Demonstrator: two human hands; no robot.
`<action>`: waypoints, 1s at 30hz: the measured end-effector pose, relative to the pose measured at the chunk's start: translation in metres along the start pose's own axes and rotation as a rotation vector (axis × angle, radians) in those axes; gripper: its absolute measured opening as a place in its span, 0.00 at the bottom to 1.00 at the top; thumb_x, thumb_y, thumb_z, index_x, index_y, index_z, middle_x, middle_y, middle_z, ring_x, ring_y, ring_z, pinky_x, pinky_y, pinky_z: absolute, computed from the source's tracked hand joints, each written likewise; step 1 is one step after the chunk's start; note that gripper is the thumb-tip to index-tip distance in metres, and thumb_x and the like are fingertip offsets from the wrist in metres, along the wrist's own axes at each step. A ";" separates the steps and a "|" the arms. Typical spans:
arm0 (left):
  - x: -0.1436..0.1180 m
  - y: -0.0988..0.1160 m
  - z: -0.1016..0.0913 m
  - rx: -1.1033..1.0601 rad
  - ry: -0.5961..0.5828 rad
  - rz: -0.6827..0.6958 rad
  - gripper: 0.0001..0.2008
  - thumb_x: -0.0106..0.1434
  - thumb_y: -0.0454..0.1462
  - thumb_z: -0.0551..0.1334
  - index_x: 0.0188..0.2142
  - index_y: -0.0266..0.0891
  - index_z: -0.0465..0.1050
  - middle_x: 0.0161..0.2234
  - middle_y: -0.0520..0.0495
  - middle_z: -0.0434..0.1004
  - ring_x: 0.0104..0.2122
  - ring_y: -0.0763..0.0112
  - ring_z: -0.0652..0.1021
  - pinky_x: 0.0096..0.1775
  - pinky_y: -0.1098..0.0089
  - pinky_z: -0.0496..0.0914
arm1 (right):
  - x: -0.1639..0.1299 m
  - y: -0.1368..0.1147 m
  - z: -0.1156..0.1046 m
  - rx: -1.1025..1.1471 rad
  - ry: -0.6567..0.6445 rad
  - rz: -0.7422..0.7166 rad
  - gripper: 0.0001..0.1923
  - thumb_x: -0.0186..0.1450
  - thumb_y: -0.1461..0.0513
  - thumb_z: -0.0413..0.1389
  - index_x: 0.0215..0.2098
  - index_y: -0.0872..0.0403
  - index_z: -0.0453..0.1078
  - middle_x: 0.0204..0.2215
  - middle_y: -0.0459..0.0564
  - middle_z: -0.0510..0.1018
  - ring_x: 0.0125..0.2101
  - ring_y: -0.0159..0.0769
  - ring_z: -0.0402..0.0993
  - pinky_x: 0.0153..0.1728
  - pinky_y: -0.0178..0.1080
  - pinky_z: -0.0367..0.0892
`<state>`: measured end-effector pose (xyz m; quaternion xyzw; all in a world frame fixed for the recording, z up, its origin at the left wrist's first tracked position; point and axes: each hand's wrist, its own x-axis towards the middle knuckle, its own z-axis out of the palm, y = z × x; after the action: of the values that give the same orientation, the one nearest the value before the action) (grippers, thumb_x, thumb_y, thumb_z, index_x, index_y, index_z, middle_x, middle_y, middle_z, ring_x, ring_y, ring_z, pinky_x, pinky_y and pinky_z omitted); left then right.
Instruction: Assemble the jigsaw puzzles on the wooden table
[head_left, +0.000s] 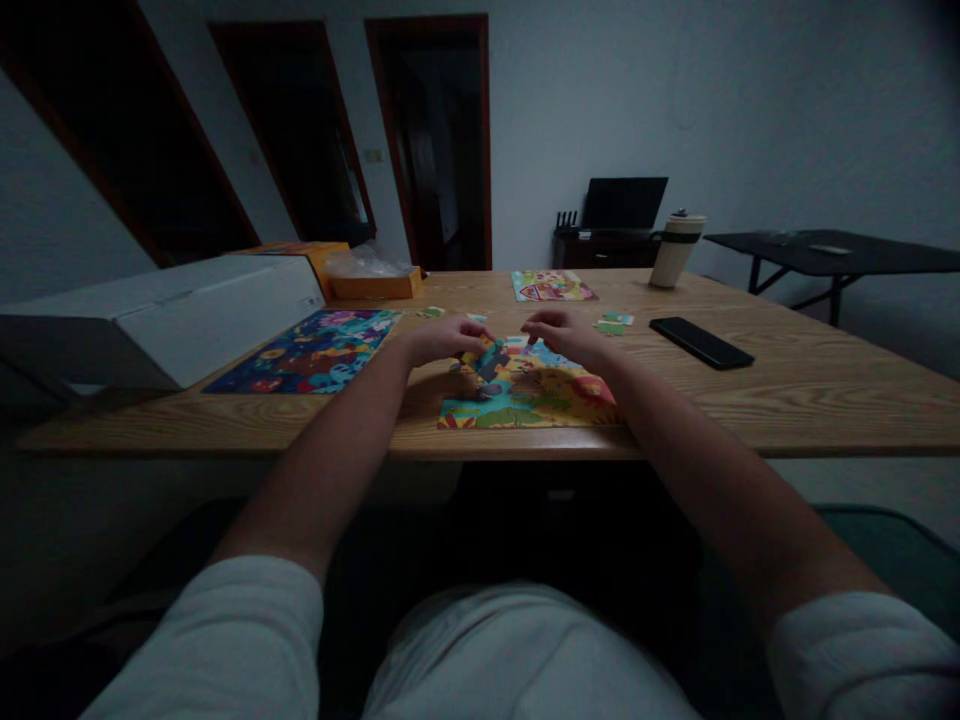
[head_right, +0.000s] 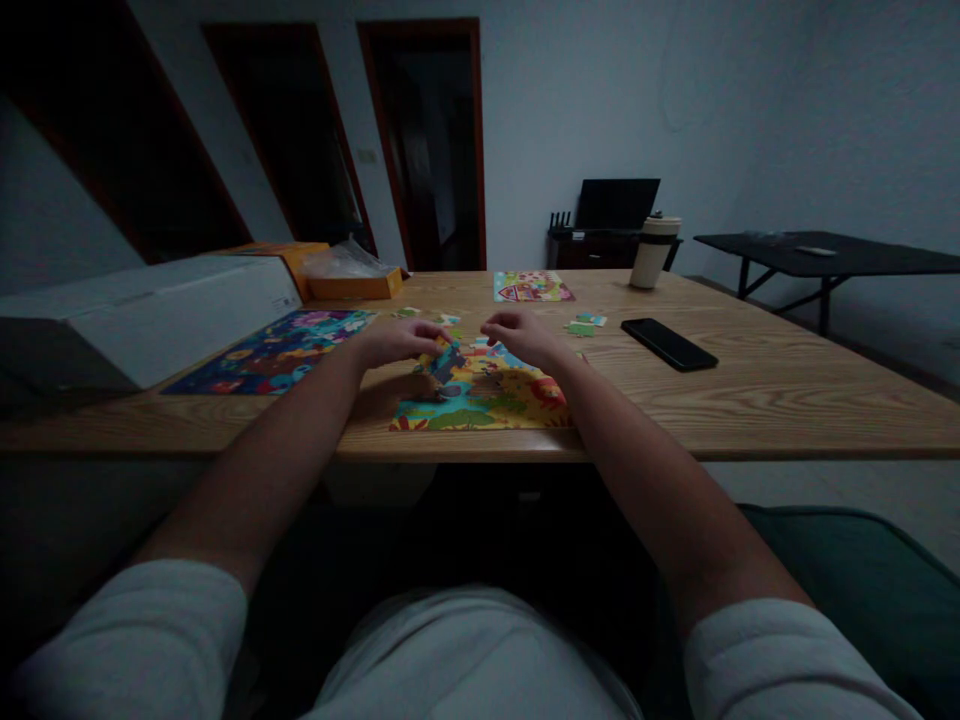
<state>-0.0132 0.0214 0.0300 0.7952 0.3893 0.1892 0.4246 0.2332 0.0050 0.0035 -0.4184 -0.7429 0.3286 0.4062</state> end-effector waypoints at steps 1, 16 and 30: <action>-0.003 0.000 -0.006 0.051 -0.085 -0.015 0.18 0.51 0.38 0.68 0.42 0.37 0.76 0.33 0.48 0.77 0.30 0.71 0.75 0.31 0.73 0.66 | -0.001 -0.001 0.000 -0.032 0.007 0.006 0.15 0.62 0.52 0.56 0.33 0.56 0.73 0.28 0.49 0.77 0.25 0.30 0.64 0.27 0.35 0.59; 0.004 0.019 -0.009 0.812 -0.228 -0.182 0.29 0.53 0.45 0.64 0.56 0.44 0.73 0.43 0.46 0.79 0.37 0.66 0.75 0.37 0.73 0.65 | -0.005 0.001 -0.002 -0.371 -0.064 -0.030 0.12 0.65 0.58 0.54 0.34 0.57 0.76 0.28 0.50 0.78 0.26 0.32 0.66 0.28 0.36 0.60; -0.058 0.006 0.012 0.782 -0.016 -0.091 0.29 0.57 0.60 0.60 0.48 0.46 0.79 0.47 0.41 0.76 0.44 0.56 0.75 0.44 0.67 0.65 | -0.005 0.013 0.000 -0.343 -0.067 -0.063 0.09 0.63 0.57 0.56 0.32 0.54 0.76 0.28 0.50 0.78 0.27 0.35 0.67 0.28 0.38 0.59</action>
<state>-0.0395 -0.0321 0.0301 0.8805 0.4634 0.0015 0.1004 0.2397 0.0063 -0.0090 -0.4470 -0.8139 0.1978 0.3139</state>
